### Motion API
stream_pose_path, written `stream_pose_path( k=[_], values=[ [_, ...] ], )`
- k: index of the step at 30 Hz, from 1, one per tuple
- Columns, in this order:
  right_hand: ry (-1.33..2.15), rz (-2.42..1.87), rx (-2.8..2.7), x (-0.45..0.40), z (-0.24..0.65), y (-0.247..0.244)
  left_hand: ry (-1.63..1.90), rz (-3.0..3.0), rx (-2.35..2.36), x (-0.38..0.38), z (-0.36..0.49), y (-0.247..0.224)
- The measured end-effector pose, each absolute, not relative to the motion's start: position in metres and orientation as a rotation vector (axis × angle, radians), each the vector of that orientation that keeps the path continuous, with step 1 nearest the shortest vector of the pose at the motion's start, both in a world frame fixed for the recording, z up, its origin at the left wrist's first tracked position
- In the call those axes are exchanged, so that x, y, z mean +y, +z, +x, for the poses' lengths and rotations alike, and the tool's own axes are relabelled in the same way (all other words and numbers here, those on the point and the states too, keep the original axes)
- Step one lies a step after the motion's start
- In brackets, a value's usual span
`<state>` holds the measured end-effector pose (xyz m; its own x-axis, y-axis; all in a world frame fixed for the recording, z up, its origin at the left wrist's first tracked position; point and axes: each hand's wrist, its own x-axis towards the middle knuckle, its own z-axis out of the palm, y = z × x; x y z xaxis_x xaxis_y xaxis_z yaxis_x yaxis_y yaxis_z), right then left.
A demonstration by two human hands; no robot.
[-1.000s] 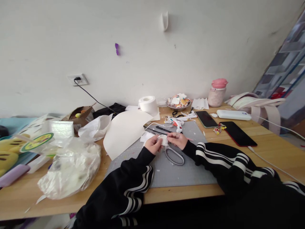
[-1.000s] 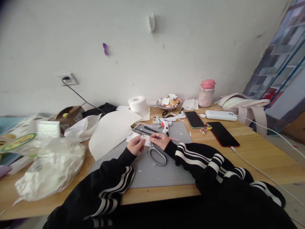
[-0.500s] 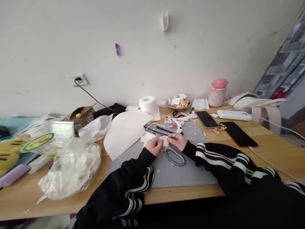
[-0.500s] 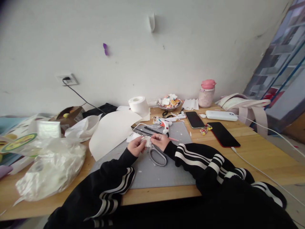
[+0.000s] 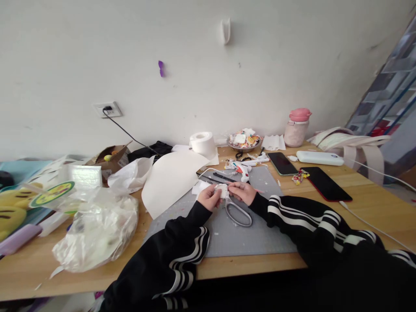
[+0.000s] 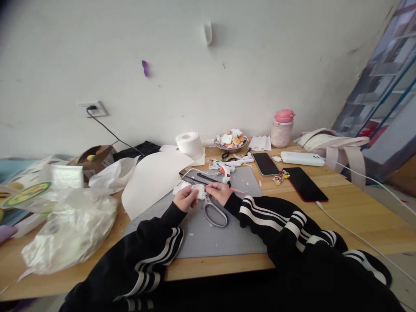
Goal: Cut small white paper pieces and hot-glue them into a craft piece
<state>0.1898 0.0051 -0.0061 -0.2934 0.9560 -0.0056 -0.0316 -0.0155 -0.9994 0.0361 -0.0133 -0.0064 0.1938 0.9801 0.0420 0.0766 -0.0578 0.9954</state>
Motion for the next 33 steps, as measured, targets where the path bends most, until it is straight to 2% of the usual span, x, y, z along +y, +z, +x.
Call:
stream_pose_path(
  k=[33],
  values=[
    [1.449, -1.05, -1.473, 0.005, 0.192, -0.008, 1.034, 1.501, 1.126, -0.015, 0.037, -0.007]
  ],
)
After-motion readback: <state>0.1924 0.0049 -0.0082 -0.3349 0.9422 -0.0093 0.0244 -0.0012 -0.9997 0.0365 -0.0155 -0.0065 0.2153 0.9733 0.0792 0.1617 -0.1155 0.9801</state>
